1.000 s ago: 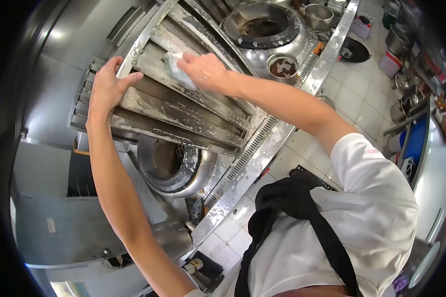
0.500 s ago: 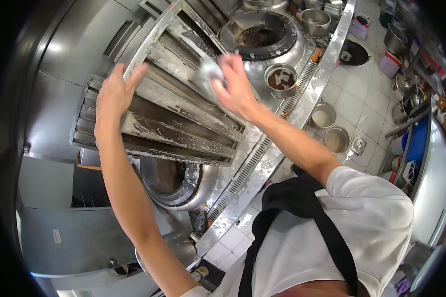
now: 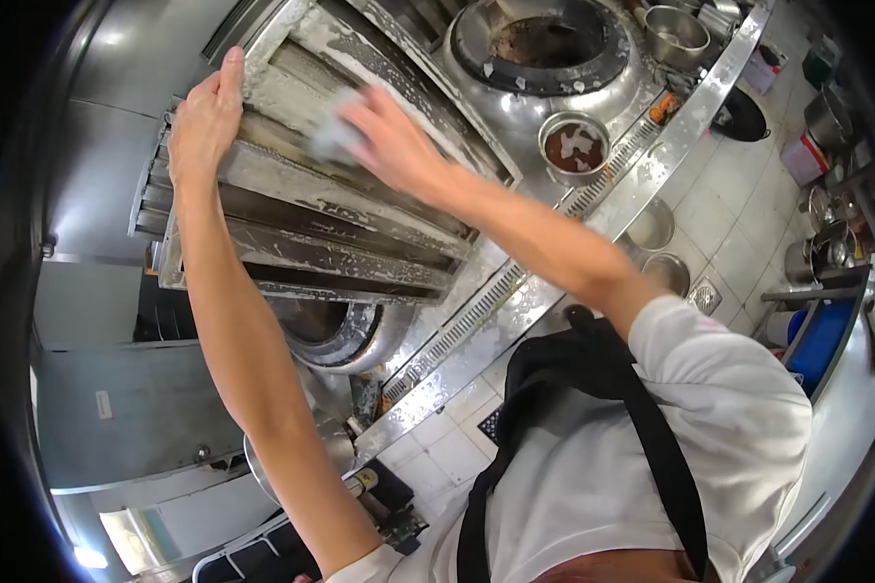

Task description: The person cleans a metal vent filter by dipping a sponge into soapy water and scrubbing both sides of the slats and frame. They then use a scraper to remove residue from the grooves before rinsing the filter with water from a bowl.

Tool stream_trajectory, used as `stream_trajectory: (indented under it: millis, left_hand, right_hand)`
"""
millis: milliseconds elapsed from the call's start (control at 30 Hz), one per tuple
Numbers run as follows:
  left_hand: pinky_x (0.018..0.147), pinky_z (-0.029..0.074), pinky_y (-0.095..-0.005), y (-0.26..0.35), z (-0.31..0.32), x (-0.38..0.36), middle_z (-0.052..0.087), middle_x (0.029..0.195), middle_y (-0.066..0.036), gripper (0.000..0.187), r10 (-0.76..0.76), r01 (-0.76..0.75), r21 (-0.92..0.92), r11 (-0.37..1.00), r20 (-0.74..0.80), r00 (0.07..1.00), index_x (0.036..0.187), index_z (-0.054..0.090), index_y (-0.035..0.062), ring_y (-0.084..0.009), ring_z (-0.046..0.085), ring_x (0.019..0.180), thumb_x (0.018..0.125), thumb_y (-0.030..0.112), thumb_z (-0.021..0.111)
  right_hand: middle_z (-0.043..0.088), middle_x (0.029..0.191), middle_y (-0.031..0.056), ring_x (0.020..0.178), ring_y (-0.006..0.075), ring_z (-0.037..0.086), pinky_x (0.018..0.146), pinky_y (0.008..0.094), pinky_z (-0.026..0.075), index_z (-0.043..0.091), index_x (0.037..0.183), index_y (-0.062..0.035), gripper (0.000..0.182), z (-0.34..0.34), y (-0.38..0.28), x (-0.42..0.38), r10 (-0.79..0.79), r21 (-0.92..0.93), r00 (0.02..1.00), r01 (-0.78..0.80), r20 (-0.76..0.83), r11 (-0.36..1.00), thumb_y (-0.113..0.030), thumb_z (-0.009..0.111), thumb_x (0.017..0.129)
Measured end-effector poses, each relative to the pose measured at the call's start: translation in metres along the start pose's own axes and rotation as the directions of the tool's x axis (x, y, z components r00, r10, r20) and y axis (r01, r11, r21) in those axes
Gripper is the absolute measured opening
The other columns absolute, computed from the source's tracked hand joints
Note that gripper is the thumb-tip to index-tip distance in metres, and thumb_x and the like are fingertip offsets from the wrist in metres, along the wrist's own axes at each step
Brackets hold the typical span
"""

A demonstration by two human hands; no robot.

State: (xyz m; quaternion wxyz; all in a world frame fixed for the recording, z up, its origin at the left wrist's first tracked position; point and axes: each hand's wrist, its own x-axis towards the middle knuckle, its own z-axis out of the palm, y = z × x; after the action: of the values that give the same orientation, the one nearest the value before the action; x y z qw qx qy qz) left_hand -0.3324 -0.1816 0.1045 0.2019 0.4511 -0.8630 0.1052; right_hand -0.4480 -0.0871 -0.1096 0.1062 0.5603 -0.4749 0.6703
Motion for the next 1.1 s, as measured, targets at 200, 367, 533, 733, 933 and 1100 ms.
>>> stream_trajectory:
  millis: [200, 367, 533, 733, 933, 1100]
  left_hand:
    - [0.105, 0.042, -0.0468, -0.018, 0.011, 0.008, 0.066, 0.124, -0.024, 0.079, 0.057, -0.056, -0.107, 0.993, 0.015, 0.998, 0.126, 0.067, 0.0106, -0.0437, 0.057, 0.122, 0.094, 0.074, 0.034]
    - [0.105, 0.042, -0.0451, -0.012, 0.006, 0.009, 0.066, 0.124, -0.024, 0.077, 0.062, -0.066, -0.066, 0.996, -0.056, 0.996, 0.126, 0.067, 0.0085, -0.0424, 0.058, 0.121, 0.094, 0.072, 0.036]
    - [0.102, 0.043, -0.0389, -0.051, 0.030, 0.038, 0.068, 0.121, -0.024, 0.075, 0.239, -0.231, -0.344, 0.910, -0.020, 0.971, 0.128, 0.065, 0.0015, -0.0321, 0.062, 0.116, 0.096, 0.067, 0.046]
    - [0.108, 0.038, -0.0350, -0.056, 0.032, 0.043, 0.060, 0.137, -0.017, 0.068, 0.033, 0.014, -0.349, 0.937, 0.128, 0.991, 0.137, 0.059, 0.0017, -0.0266, 0.055, 0.128, 0.100, 0.058, 0.049]
    - [0.112, 0.035, -0.0324, -0.090, 0.063, 0.054, 0.057, 0.143, -0.015, 0.067, 0.183, -0.162, -0.359, 0.919, 0.025, 0.983, 0.140, 0.057, 0.0024, -0.0238, 0.051, 0.133, 0.100, 0.056, 0.050]
    - [0.107, 0.040, -0.0310, -0.095, 0.052, 0.068, 0.065, 0.132, -0.012, 0.072, 0.107, -0.063, -0.315, 0.947, 0.123, 0.987, 0.137, 0.060, -0.0006, -0.0213, 0.058, 0.123, 0.099, 0.060, 0.052]
  right_hand:
    - [0.054, 0.113, 0.0168, 0.103, 0.0335, 0.059, 0.092, 0.0405, 0.050, 0.061, 0.116, -0.0089, 0.029, 0.012, -0.001, 0.020, 0.397, 0.749, 0.913, -0.326, 0.091, 0.577, -0.013, 0.069, 0.089]
    - [0.050, 0.138, 0.0201, 0.123, 0.0337, 0.057, 0.105, 0.0458, 0.049, 0.035, 0.144, -0.0019, 0.053, 0.033, 0.126, -0.159, 0.496, 0.666, 0.788, -0.593, 0.365, 0.453, -0.018, 0.059, 0.099]
    - [0.058, 0.115, 0.0192, 0.108, 0.0372, 0.057, 0.092, 0.0468, 0.050, 0.052, 0.128, -0.0018, 0.045, 0.022, 0.017, 0.054, 0.212, 0.415, 0.921, -0.342, 0.328, 0.843, -0.014, 0.066, 0.086]
    - [0.059, 0.114, 0.0166, 0.105, 0.0310, 0.062, 0.091, 0.0377, 0.052, 0.060, 0.124, -0.0131, 0.044, 0.014, 0.059, -0.066, 0.650, 0.660, 0.608, -0.721, 0.457, 0.211, -0.009, 0.071, 0.082]
    - [0.053, 0.123, 0.0166, 0.107, 0.0391, 0.060, 0.089, 0.0436, 0.052, 0.059, 0.121, -0.0164, 0.045, -0.004, 0.147, -0.258, 0.530, -0.313, 0.738, -0.431, 0.417, 0.846, 0.001, 0.066, 0.080]
    - [0.056, 0.117, 0.0193, 0.108, 0.0432, 0.058, 0.089, 0.0449, 0.051, 0.061, 0.111, -0.0122, 0.030, 0.010, 0.189, -0.308, 0.766, -0.319, 0.548, -0.699, 0.338, 0.640, 0.000, 0.060, 0.084]
